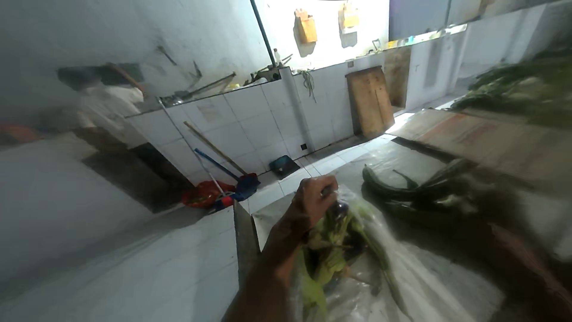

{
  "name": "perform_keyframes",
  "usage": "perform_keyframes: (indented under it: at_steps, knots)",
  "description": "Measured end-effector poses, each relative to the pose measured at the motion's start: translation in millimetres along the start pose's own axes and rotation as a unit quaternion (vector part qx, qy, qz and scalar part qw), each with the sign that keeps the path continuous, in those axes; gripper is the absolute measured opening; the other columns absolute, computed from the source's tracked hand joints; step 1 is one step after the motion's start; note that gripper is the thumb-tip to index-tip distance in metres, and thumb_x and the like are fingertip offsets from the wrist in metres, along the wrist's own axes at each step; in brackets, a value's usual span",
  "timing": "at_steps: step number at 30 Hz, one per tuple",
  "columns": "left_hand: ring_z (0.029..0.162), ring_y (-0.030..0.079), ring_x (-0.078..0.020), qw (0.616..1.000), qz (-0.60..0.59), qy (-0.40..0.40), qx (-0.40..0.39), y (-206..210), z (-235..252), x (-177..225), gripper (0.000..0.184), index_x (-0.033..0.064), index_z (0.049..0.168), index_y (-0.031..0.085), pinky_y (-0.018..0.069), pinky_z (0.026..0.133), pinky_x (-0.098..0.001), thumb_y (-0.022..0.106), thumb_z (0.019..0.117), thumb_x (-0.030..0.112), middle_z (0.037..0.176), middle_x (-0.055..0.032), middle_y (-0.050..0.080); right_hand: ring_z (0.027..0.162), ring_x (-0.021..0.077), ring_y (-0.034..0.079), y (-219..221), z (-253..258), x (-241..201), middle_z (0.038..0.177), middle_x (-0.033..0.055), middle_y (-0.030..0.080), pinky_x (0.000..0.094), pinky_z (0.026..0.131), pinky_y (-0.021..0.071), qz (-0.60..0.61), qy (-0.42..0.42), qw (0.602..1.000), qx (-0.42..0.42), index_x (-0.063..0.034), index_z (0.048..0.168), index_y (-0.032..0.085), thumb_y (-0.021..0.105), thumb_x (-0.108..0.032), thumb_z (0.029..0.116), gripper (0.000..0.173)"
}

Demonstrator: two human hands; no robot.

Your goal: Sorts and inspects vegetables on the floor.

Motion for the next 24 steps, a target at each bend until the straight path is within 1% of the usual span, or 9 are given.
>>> perform_keyframes:
  at_steps: [3,5,7,12,14,16,18,22,24]
  knots:
    - [0.069,0.06,-0.019,1.0,0.008,0.004,-0.006,1.3,-0.3,-0.7,0.005,-0.004,0.089,0.066,0.0508,0.066,-0.037,0.063,0.0929,-0.002,0.078,-0.0123,0.063,0.108,0.0417,0.062,39.3,-12.9,-6.4,0.114,0.0201,0.066,0.0627,0.091,0.0504,0.035,-0.087,0.99,-0.108,-0.0046,0.105,0.075,0.084,-0.013,0.0802,0.028]
    - [0.067,0.059,-0.0184,1.0,0.012,0.006,0.005,1.5,-0.1,-0.3,0.005,-0.0036,0.089,0.066,0.0493,0.065,-0.0365,0.063,0.0931,-0.001,0.076,-0.0117,0.062,0.123,0.0464,0.055,69.9,-12.8,-3.1,0.127,0.0244,0.062,0.0662,0.1,0.0433,-0.035,-0.102,0.98,-0.166,-0.0095,0.125,0.071,0.086,-0.021,0.077,0.052]
    - [0.068,0.06,-0.0149,0.999,0.011,0.01,0.035,-2.8,-0.2,-2.3,0.006,-0.0021,0.091,0.066,0.051,0.065,-0.0324,0.062,0.0943,0.001,0.078,-0.0098,0.064,0.135,0.0474,0.046,94.0,-4.5,3.0,0.142,0.0264,0.053,0.0646,0.107,0.0374,-0.123,-0.094,0.965,-0.211,-0.0135,0.144,0.058,0.077,-0.021,0.0874,0.061]
    - [0.081,0.063,-0.0136,0.994,0.006,0.009,0.112,-19.1,-2.5,-4.1,0.015,0.0005,0.099,0.067,0.0531,0.075,-0.0342,0.055,0.0997,0.009,0.09,-0.0085,0.067,0.106,0.0422,0.065,98.4,17.7,-6.2,0.111,0.0227,0.068,0.0589,0.091,0.0499,-0.092,-0.111,0.973,-0.18,-0.0042,0.11,0.073,0.07,-0.013,0.0961,0.017]
    - [0.083,0.063,-0.0122,0.991,-0.011,0.021,0.135,-24.7,-3.0,-1.4,0.017,0.0004,0.1,0.067,0.0528,0.077,-0.0321,0.053,0.101,0.011,0.092,-0.0082,0.067,0.117,0.0451,0.06,97.5,10.2,-6.6,0.124,0.026,0.064,0.0599,0.098,0.0481,-0.057,-0.08,0.98,-0.175,-0.0066,0.113,0.074,0.069,-0.014,0.0969,0.018]
    - [0.086,0.064,-0.0104,0.986,-0.027,0.046,0.157,-28.0,-3.4,-2.0,0.018,-0.0004,0.1,0.067,0.053,0.079,-0.0289,0.053,0.1007,0.012,0.094,-0.008,0.067,0.138,0.0479,0.045,99.1,-3.8,-2.1,0.146,0.0286,0.052,0.061,0.112,0.0372,-0.027,-0.091,0.983,-0.159,-0.0059,0.129,0.069,0.062,-0.02,0.1005,0.032]
    - [0.087,0.063,-0.0093,0.986,-0.038,0.053,0.154,-28.4,-3.4,-1.6,0.018,-0.0015,0.1,0.066,0.0525,0.081,-0.0264,0.053,0.1005,0.01,0.095,-0.0082,0.066,0.144,0.0454,0.039,102.9,-5.4,6.4,0.153,0.0253,0.046,0.0604,0.118,0.0287,-0.018,-0.077,0.985,-0.156,-0.0092,0.142,0.061,0.059,-0.026,0.1024,0.043]
    - [0.085,0.063,-0.0084,0.988,-0.022,0.057,0.143,-23.0,-1.0,-0.1,0.018,-0.0008,0.1,0.067,0.0522,0.08,-0.026,0.052,0.1001,0.01,0.093,-0.0076,0.067,0.141,0.0532,0.036,98.9,15.4,9.5,0.156,0.0319,0.036,0.0689,0.112,0.0301,-0.008,-0.05,0.967,-0.248,-0.0161,0.151,0.052,0.067,-0.035,0.0967,0.059]
    - [0.081,0.061,-0.0058,0.989,-0.025,0.06,0.136,-19.3,-0.2,-1.2,0.018,0.0013,0.099,0.066,0.0516,0.075,-0.0235,0.052,0.1003,0.013,0.089,-0.0046,0.066,0.135,0.0526,0.043,108.1,17.5,4.9,0.151,0.0329,0.04,0.0659,0.104,0.0413,-0.065,-0.063,0.957,-0.275,-0.0171,0.145,0.057,0.076,-0.036,0.0902,0.061]
Point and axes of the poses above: each hand's wrist, its own z-axis towards the middle knuckle, its own y-axis out of the palm, x = y × z, the point moved 8 cm from there along z, towards the middle knuckle
